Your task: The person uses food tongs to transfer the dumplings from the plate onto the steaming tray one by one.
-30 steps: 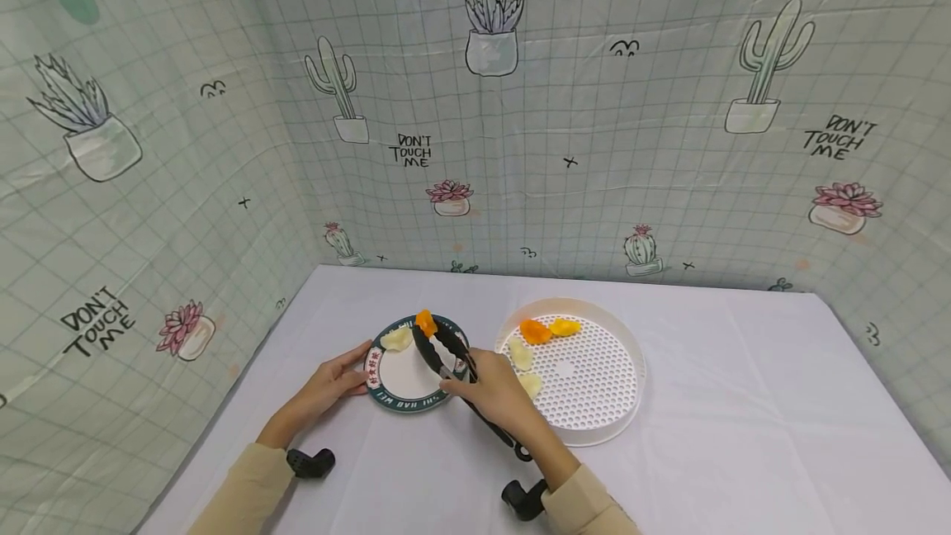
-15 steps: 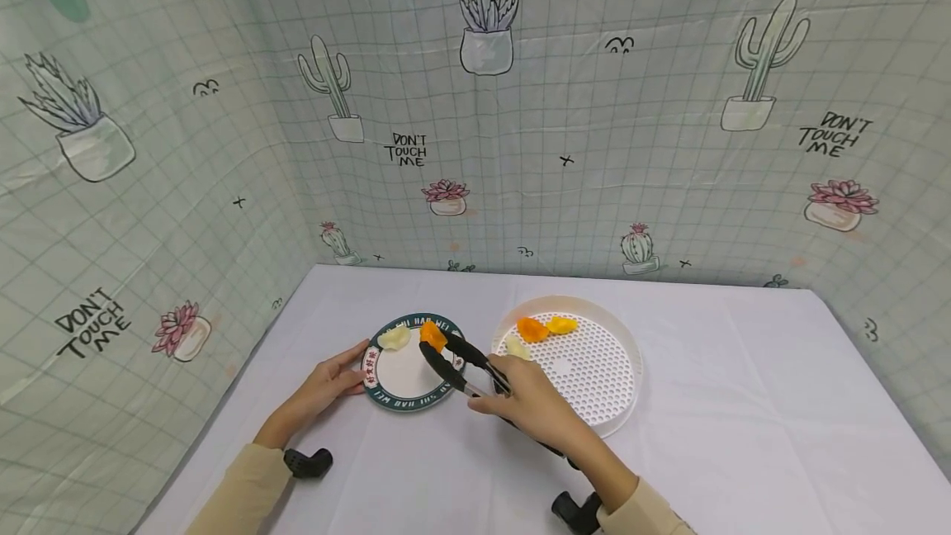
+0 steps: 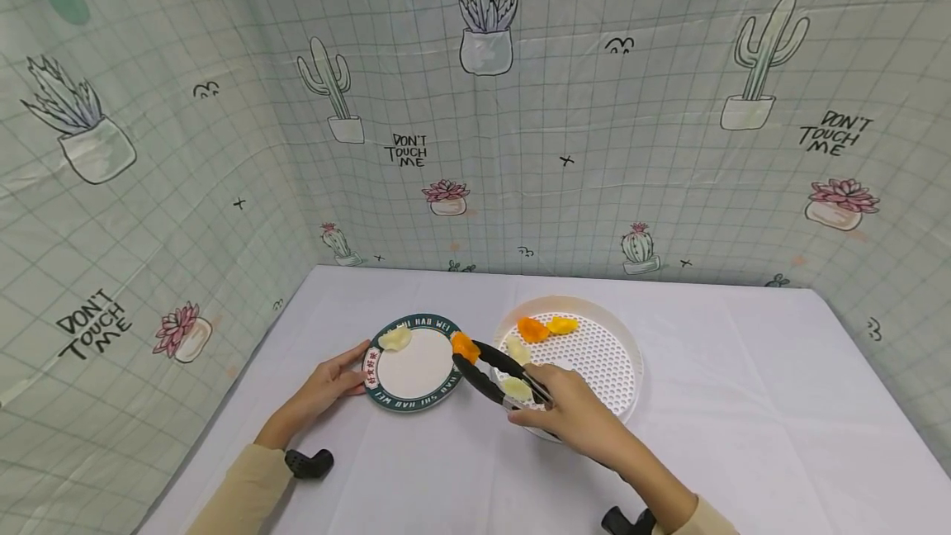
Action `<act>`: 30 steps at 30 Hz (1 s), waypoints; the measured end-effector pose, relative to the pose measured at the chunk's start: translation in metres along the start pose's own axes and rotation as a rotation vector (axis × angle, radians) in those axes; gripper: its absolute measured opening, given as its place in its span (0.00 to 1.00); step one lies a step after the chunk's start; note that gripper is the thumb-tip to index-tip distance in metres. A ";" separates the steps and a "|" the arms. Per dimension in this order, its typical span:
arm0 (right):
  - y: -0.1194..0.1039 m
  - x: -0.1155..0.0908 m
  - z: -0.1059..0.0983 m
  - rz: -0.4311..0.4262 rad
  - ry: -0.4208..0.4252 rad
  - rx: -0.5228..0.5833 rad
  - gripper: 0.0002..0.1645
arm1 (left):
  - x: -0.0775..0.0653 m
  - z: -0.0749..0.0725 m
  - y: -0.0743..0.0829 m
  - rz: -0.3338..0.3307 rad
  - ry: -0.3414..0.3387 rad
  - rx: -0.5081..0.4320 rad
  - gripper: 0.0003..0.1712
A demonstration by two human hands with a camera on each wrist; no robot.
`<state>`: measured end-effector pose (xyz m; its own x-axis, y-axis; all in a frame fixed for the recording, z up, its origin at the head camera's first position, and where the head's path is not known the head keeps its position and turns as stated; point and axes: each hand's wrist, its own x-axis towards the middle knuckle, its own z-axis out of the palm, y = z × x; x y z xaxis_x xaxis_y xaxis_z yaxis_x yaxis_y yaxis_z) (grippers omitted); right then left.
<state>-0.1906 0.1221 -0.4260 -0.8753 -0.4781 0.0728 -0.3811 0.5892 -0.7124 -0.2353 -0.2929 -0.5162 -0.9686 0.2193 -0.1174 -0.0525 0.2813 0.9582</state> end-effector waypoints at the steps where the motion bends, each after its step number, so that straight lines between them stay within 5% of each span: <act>1: 0.001 -0.002 -0.002 0.003 0.000 -0.005 0.45 | 0.000 0.000 0.000 0.003 0.000 0.005 0.37; 18: 0.022 -0.022 -0.030 0.035 0.000 -0.006 0.44 | 0.000 0.002 0.002 -0.030 0.031 -0.011 0.36; 30: 0.044 -0.029 -0.046 0.070 -0.033 -0.058 0.45 | 0.000 -0.001 0.000 0.016 -0.006 0.000 0.36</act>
<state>-0.1960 0.1919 -0.4269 -0.8904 -0.4552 0.0003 -0.3366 0.6580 -0.6736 -0.2356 -0.2941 -0.5160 -0.9679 0.2291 -0.1036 -0.0370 0.2778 0.9599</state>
